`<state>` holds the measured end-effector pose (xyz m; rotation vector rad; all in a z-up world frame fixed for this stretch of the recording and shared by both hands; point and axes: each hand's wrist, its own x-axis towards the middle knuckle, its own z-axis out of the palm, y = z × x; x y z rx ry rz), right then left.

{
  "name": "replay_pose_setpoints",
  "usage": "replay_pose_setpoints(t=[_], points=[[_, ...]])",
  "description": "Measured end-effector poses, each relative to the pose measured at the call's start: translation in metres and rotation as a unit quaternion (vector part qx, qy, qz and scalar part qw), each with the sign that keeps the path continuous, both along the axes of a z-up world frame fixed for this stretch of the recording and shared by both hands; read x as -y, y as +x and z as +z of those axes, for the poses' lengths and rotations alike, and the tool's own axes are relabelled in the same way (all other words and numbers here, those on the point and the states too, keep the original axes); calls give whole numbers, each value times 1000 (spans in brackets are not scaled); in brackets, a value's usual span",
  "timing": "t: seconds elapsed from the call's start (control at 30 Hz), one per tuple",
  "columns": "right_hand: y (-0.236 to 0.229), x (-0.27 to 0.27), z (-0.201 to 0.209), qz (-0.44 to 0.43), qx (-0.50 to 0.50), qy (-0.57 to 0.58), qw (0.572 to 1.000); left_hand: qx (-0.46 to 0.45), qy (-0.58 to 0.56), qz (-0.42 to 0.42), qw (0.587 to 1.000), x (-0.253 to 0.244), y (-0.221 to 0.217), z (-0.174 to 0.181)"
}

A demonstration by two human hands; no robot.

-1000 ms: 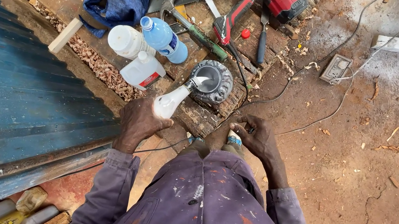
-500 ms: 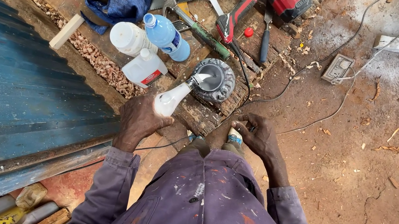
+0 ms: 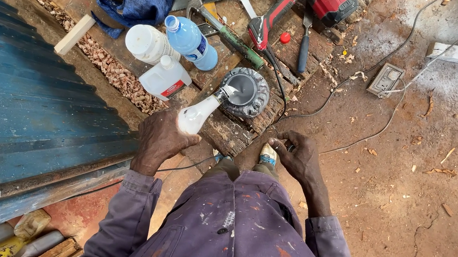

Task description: Preparing a paint or chemical mixture by pouring liquids from various plastic bottles into a container on a workshop bench.

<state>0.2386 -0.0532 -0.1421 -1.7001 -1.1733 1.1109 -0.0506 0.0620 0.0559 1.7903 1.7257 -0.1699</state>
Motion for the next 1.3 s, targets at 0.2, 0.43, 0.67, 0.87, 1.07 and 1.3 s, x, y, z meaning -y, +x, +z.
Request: replay_pose_setpoints(t=[0.2, 0.43, 0.67, 0.87, 1.07, 1.3], points=[[3, -2, 13, -44, -48, -22, 998, 21, -3, 20, 1000, 0, -1, -5], [3, 3, 31, -87, -216, -59, 971, 87, -17, 43, 995, -2, -7, -43], [0, 9, 42, -90, -264, -42, 959, 188, 56, 25, 980, 3, -6, -62], [-3, 8, 40, -92, -272, -32, 957, 256, 103, 14, 961, 7, -9, -71], [-6, 7, 47, -100, -282, -34, 954, 235, 96, 33, 967, 7, -9, -75], [-4, 8, 42, -102, -323, -32, 940, 213, 64, 38, 974, 8, -3, -66]])
